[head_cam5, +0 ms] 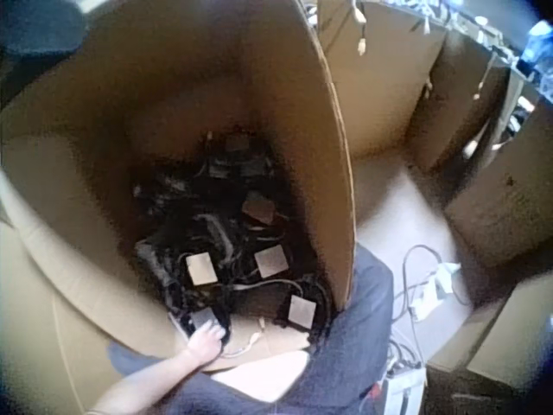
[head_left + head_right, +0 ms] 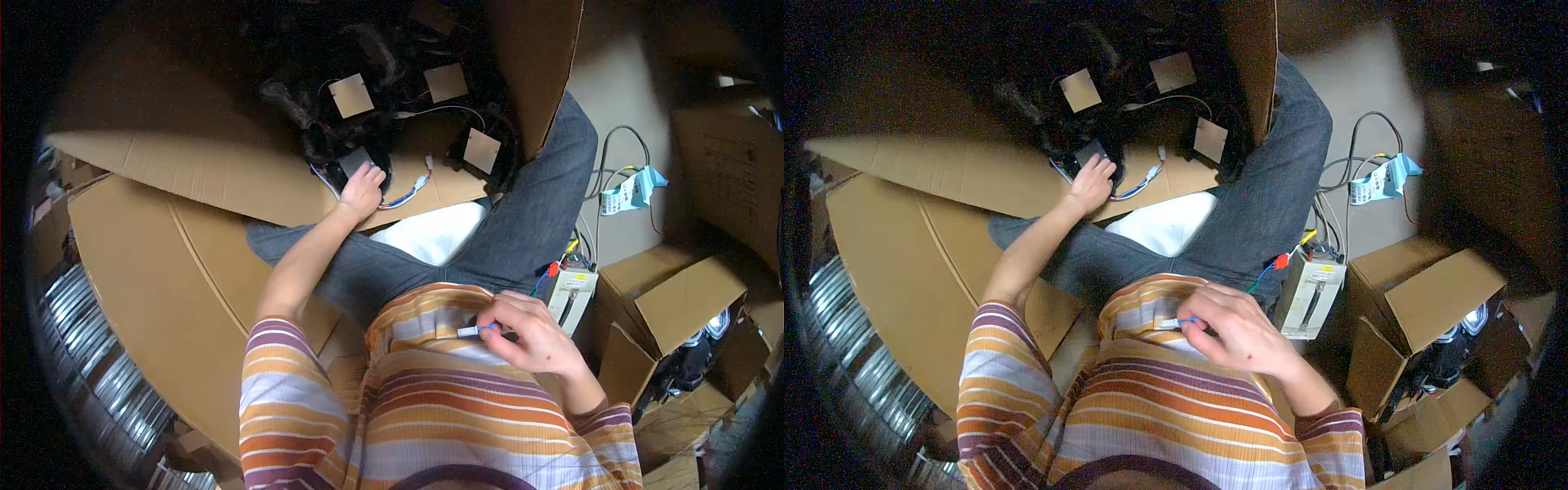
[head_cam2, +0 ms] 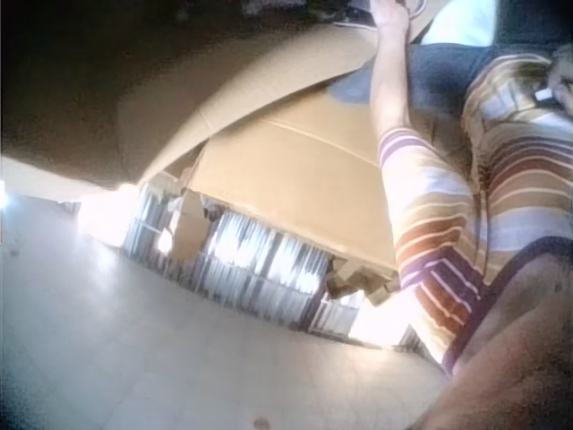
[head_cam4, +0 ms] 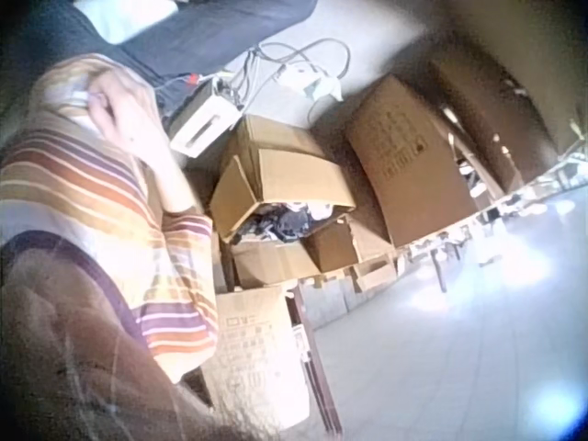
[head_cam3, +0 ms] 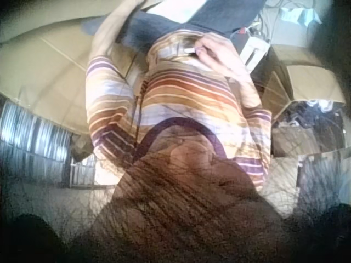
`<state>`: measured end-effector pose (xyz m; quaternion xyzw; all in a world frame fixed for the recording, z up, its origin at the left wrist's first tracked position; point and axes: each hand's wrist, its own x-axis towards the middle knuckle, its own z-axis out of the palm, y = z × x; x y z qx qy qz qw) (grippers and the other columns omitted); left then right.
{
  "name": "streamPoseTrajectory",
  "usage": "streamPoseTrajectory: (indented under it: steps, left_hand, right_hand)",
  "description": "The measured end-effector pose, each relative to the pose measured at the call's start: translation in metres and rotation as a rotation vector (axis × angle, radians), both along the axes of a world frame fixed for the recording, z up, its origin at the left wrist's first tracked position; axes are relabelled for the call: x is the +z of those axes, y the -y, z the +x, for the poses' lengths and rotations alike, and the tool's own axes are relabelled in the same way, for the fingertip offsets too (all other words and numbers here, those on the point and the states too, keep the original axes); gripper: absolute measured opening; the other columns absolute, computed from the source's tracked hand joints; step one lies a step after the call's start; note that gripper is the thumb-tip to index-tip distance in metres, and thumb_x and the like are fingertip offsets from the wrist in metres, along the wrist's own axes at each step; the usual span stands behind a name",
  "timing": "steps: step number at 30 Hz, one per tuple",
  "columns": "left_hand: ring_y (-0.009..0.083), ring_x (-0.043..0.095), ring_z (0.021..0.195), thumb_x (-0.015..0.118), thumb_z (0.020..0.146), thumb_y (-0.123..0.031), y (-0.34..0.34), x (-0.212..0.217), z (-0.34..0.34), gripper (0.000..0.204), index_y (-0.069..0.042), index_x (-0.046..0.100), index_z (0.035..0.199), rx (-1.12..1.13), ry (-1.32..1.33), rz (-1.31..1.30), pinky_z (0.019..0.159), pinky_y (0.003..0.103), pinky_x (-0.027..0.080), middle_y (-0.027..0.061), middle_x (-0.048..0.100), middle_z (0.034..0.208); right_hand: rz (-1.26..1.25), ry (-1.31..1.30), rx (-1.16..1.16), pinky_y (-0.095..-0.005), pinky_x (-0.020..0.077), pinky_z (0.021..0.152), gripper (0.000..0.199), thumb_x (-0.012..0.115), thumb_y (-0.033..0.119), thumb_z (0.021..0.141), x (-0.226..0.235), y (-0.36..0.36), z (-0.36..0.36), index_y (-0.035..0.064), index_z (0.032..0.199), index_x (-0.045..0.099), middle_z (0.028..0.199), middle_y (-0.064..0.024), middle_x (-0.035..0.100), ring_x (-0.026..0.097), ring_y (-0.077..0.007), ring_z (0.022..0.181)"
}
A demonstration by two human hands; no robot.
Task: The person sorts through a large cardboard box of black plastic electronic housings by hand, checking each housing's wire connectors.
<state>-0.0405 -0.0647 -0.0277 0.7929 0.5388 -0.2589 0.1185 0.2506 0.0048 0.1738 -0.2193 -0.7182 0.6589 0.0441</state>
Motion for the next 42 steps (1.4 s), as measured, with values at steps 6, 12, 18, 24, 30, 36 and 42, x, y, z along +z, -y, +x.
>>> streamPoseTrajectory:
  steps: [6, 12, 18, 24, 30, 36, 42]
  left_hand:
    - [0.0237, 0.045, 0.088, 0.051, 0.063, -0.012, -0.007, 0.069, -0.024, 0.013, -0.002, 0.058, 0.067, 0.223, 0.368, 0.240, 0.086, 0.036, 0.029, 0.0080, 0.051, 0.084]
    - [0.0111, 0.048, 0.071, 0.043, 0.079, -0.004, 0.026, 0.119, 0.021, 0.009, 0.002, 0.048, 0.076, 1.264, 1.529, -0.047, 0.065, 0.022, 0.039, 0.0046, 0.049, 0.075]
    - [0.0062, 0.039, 0.061, 0.033, 0.085, -0.013, 0.028, 0.153, 0.060, 0.028, 0.004, 0.042, 0.105, 1.356, 1.582, -0.017, 0.057, 0.018, 0.035, -0.0003, 0.043, 0.066]
    - [0.0088, 0.041, 0.062, 0.031, 0.085, -0.012, 0.036, 0.164, 0.074, 0.032, 0.006, 0.035, 0.112, 1.229, 1.660, 0.070, 0.062, 0.019, 0.036, 0.0019, 0.041, 0.074]
    - [0.0131, 0.046, 0.058, 0.035, 0.083, -0.010, 0.036, 0.179, 0.080, 0.026, 0.005, 0.046, 0.102, 0.940, 1.531, 0.098, 0.057, 0.024, 0.039, 0.0071, 0.049, 0.065]
    - [0.0243, 0.052, 0.061, 0.049, 0.071, -0.003, 0.033, 0.185, 0.084, 0.036, -0.001, 0.043, 0.106, 0.742, 1.189, 0.105, 0.054, 0.030, 0.041, 0.0105, 0.051, 0.071]
    - [0.0212, 0.048, 0.055, 0.054, 0.059, -0.005, 0.033, 0.184, 0.087, 0.051, 0.002, 0.042, 0.108, 0.493, 0.999, 0.202, 0.050, 0.030, 0.040, 0.0074, 0.045, 0.064]
  right_hand:
    - [0.000, 0.003, 0.008, -0.0300, 0.0393, 0.053, 0.006, 0.053, 0.002, 0.065, -0.005, -0.001, -0.012, 0.0001, 0.070, 0.051, 0.064, -0.0094, 0.051, 0.049, -0.0236, 0.060]
    - [-0.017, -0.040, 0.042, -0.0320, 0.0388, 0.054, 0.006, 0.052, 0.005, 0.067, -0.005, -0.002, -0.032, 0.0004, 0.070, 0.050, 0.062, -0.0097, 0.048, 0.048, -0.0249, 0.058]
    - [-0.043, -0.021, 0.047, -0.0315, 0.0390, 0.054, 0.007, 0.053, 0.004, 0.066, -0.001, 0.000, -0.037, 0.0001, 0.071, 0.050, 0.063, -0.0093, 0.049, 0.048, -0.0246, 0.058]
    - [-0.049, 0.013, 0.037, -0.0288, 0.0379, 0.049, 0.007, 0.054, 0.005, 0.067, 0.001, 0.000, -0.042, 0.0010, 0.071, 0.051, 0.062, -0.0085, 0.049, 0.047, -0.0200, 0.054]
    - [-0.098, 0.031, -0.021, -0.0272, 0.0366, 0.046, 0.006, 0.055, 0.005, 0.067, 0.010, -0.007, -0.041, 0.0015, 0.071, 0.051, 0.061, -0.0073, 0.048, 0.046, -0.0179, 0.052]
    - [-0.057, -0.022, -0.096, -0.0204, 0.0314, 0.046, 0.006, 0.056, 0.001, 0.065, 0.016, -0.014, -0.039, 0.0006, 0.071, 0.054, 0.064, -0.0031, 0.050, 0.042, -0.0101, 0.054]
    - [-0.140, 0.123, -0.173, -0.0242, 0.0363, 0.048, 0.006, 0.054, 0.006, 0.069, 0.020, -0.012, -0.042, 0.0004, 0.072, 0.052, 0.063, -0.0070, 0.049, 0.046, -0.0160, 0.056]
